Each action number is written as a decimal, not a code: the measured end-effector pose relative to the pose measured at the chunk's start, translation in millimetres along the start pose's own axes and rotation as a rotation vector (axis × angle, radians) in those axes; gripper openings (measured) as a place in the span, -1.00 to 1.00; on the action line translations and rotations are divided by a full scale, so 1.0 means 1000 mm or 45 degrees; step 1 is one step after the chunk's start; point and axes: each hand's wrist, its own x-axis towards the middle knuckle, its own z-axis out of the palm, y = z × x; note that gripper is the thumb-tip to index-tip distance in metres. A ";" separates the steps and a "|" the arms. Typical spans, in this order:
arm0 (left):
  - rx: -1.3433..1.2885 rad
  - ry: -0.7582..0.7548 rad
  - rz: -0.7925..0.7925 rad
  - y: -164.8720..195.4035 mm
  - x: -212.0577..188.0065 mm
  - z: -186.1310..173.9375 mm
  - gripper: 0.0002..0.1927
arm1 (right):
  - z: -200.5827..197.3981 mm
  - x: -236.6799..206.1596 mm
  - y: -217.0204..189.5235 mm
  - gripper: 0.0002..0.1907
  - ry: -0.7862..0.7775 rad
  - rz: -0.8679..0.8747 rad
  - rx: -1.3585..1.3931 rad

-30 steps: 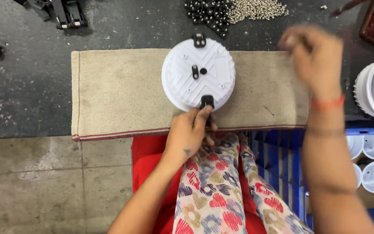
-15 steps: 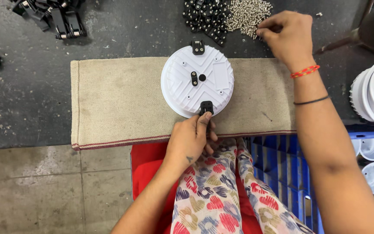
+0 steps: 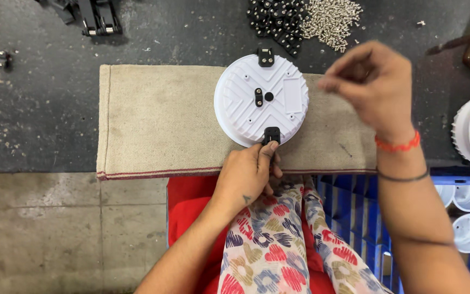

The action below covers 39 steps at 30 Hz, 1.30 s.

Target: The person uses a green electric screwdriver to attach small black plastic components to a white circular plastic base. They repeatedly pick up components and screws, align them, and drive screws into the base, working one unit at a time.

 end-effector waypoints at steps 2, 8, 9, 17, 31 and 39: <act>-0.011 -0.017 -0.010 0.001 0.001 -0.002 -0.56 | 0.016 -0.014 -0.019 -0.81 -0.061 -0.010 -0.158; -0.015 0.006 0.002 0.002 -0.001 -0.001 -0.54 | 0.048 -0.025 -0.054 -0.85 -0.423 -0.287 -0.529; -0.020 0.006 -0.011 0.001 -0.002 -0.001 -0.54 | 0.052 -0.024 -0.056 -0.85 -0.432 -0.290 -0.554; 0.066 0.063 0.066 0.000 -0.005 -0.002 -0.55 | 0.063 -0.024 -0.059 -0.79 -0.516 -0.405 -0.740; 0.176 0.096 0.176 -0.010 -0.003 -0.003 -0.53 | 0.075 -0.056 -0.031 -0.75 -0.279 -0.728 -0.798; 0.173 0.117 0.201 -0.011 -0.003 -0.002 -0.53 | 0.081 -0.077 -0.017 -0.73 -0.158 -0.782 -0.879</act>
